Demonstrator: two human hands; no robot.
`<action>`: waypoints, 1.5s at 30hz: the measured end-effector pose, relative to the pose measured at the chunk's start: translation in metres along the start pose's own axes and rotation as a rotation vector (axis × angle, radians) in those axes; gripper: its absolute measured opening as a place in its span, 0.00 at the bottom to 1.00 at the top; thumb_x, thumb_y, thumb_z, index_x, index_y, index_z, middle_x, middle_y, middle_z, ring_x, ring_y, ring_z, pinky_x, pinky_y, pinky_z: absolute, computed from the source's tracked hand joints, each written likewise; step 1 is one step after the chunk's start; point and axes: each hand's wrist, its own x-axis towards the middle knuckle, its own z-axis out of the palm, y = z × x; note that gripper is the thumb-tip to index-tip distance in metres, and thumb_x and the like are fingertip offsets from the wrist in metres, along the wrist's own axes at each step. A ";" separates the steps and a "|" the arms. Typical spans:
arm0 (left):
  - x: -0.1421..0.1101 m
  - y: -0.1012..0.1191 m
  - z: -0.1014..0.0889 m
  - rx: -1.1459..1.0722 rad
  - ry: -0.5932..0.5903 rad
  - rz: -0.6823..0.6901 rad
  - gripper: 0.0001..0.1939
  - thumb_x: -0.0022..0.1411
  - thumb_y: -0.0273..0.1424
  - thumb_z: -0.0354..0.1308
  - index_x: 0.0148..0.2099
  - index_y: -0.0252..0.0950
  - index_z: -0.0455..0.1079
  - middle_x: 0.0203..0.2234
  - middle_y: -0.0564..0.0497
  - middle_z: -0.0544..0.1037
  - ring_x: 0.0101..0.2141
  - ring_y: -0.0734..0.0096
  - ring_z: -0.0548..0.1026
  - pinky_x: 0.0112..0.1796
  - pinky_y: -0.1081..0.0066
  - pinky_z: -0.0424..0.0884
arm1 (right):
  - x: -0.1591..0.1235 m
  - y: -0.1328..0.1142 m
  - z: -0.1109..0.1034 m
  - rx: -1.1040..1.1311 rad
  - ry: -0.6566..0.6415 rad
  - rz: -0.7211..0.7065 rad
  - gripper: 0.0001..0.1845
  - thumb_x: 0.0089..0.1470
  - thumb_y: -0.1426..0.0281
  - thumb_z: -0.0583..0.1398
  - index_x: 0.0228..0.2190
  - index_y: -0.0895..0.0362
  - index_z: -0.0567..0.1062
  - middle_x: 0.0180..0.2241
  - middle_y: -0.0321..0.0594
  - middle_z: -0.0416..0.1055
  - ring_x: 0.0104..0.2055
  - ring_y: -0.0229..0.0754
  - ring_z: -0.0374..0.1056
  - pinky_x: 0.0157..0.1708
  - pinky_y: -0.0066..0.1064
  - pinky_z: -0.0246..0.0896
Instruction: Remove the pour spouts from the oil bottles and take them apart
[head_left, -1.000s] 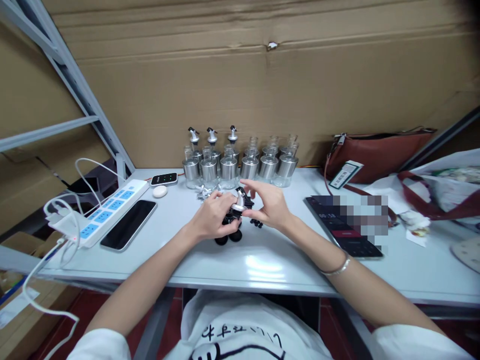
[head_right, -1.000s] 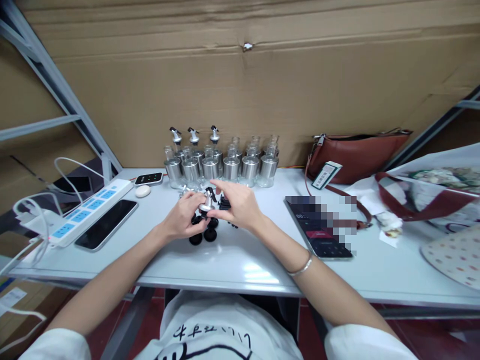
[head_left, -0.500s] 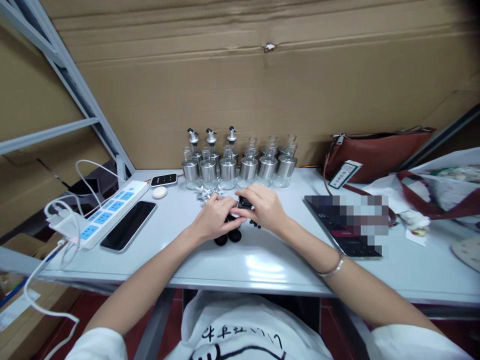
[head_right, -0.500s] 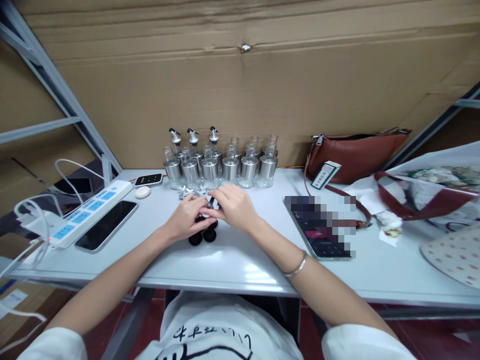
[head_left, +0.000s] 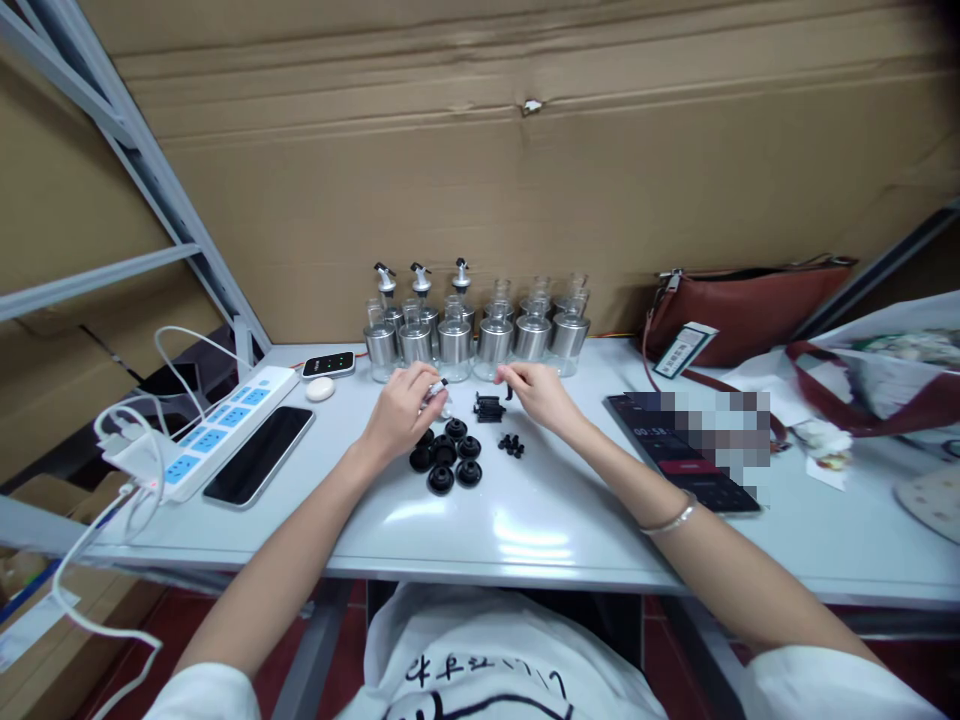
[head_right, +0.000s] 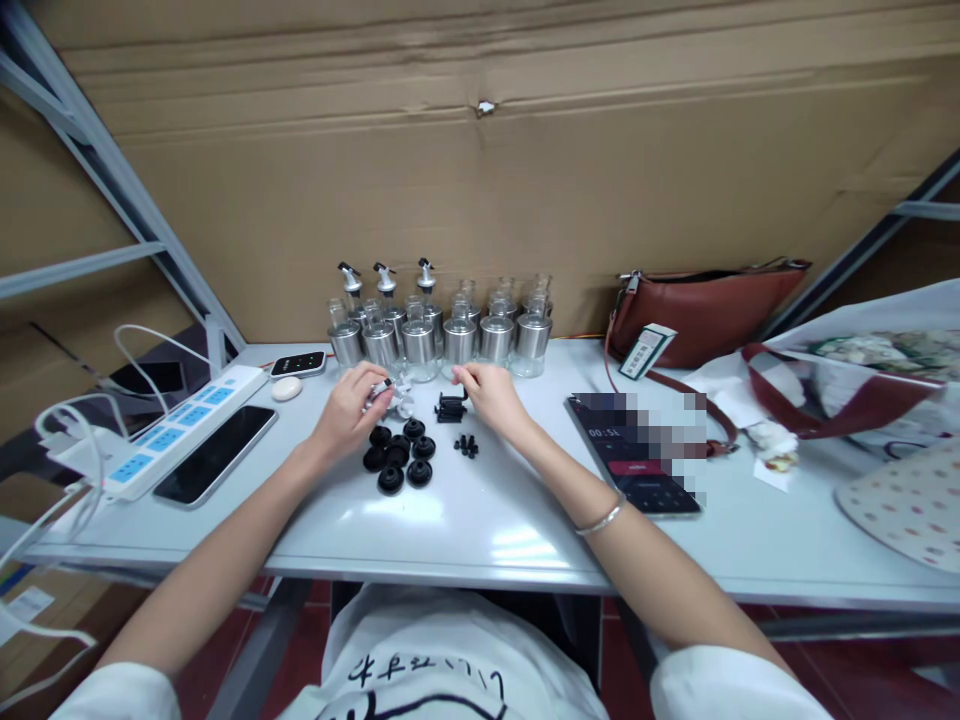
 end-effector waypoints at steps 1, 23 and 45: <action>0.000 0.000 0.000 0.003 -0.005 -0.010 0.09 0.67 0.33 0.44 0.38 0.35 0.62 0.32 0.48 0.69 0.32 0.68 0.67 0.35 0.68 0.64 | 0.002 0.003 0.001 -0.021 -0.068 0.038 0.16 0.57 0.69 0.53 0.24 0.60 0.75 0.21 0.37 0.68 0.26 0.38 0.62 0.30 0.28 0.53; -0.001 0.010 0.008 -0.019 -0.127 0.024 0.10 0.68 0.32 0.43 0.40 0.34 0.63 0.29 0.50 0.74 0.29 0.70 0.72 0.34 0.70 0.65 | -0.013 -0.017 -0.003 -0.084 -0.121 -0.332 0.09 0.57 0.67 0.56 0.31 0.57 0.74 0.29 0.39 0.71 0.28 0.37 0.63 0.29 0.27 0.54; 0.000 0.012 0.010 -0.039 0.010 0.075 0.08 0.67 0.33 0.45 0.39 0.36 0.62 0.36 0.48 0.77 0.38 0.69 0.75 0.42 0.64 0.64 | -0.023 -0.039 -0.002 0.010 -0.069 -0.255 0.21 0.60 0.61 0.41 0.19 0.55 0.56 0.18 0.34 0.56 0.22 0.36 0.53 0.26 0.29 0.48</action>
